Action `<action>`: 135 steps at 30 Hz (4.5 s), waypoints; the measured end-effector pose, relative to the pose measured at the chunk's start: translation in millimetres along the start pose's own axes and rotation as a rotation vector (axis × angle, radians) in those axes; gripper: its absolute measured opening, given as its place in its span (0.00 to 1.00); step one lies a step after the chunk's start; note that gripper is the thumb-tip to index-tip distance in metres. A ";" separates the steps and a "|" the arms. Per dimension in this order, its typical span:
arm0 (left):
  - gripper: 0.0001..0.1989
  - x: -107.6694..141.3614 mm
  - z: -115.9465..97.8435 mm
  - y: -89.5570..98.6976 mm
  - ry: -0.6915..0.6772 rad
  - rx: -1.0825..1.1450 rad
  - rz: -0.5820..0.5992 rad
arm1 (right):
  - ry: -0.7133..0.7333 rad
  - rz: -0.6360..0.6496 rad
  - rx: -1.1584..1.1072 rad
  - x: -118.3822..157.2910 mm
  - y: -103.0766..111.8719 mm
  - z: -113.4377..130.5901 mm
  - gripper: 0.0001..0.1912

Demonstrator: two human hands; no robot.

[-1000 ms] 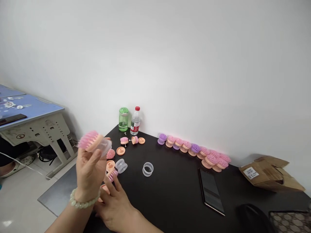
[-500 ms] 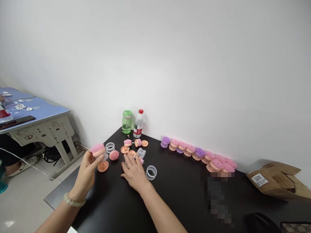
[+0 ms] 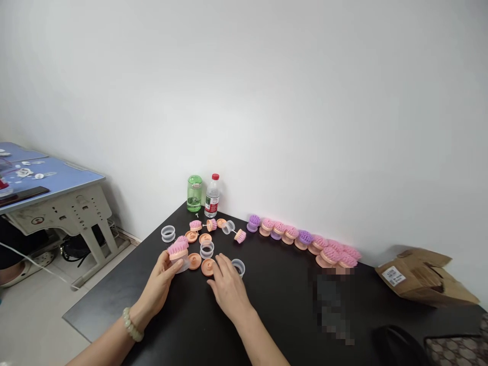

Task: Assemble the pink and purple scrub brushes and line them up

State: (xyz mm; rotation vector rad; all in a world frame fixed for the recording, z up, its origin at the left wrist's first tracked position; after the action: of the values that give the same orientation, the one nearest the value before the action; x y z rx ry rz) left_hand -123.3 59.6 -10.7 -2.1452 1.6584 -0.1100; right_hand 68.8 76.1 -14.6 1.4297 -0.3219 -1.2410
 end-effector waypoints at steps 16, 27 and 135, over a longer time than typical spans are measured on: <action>0.31 -1.0 -18.5 -83.7 0.115 0.184 0.232 | -0.190 -0.059 -0.235 23.9 49.9 -4.6 0.24; 0.28 21.1 37.2 -111.3 0.412 0.388 0.333 | -0.459 -0.113 -0.384 52.8 70.1 -41.8 0.26; 0.30 24.4 12.6 -108.8 0.143 0.101 0.546 | -0.744 0.142 -1.297 53.2 44.2 -25.9 0.28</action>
State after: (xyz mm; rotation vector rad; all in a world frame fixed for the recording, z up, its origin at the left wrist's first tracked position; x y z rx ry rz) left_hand -13.9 61.7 14.0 -1.5755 2.2064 -0.1802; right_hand 130.4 35.7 -8.9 -0.1737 -0.0474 -1.3838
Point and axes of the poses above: each hand's wrist, its own x-axis away from the middle knuckle, its own y-axis out of the back of the hand, z = x × y, the point moved 5 cm from there along -x, towards the middle knuckle, and after that the axes turned 9 degrees about -y, right-handed, at the moved point
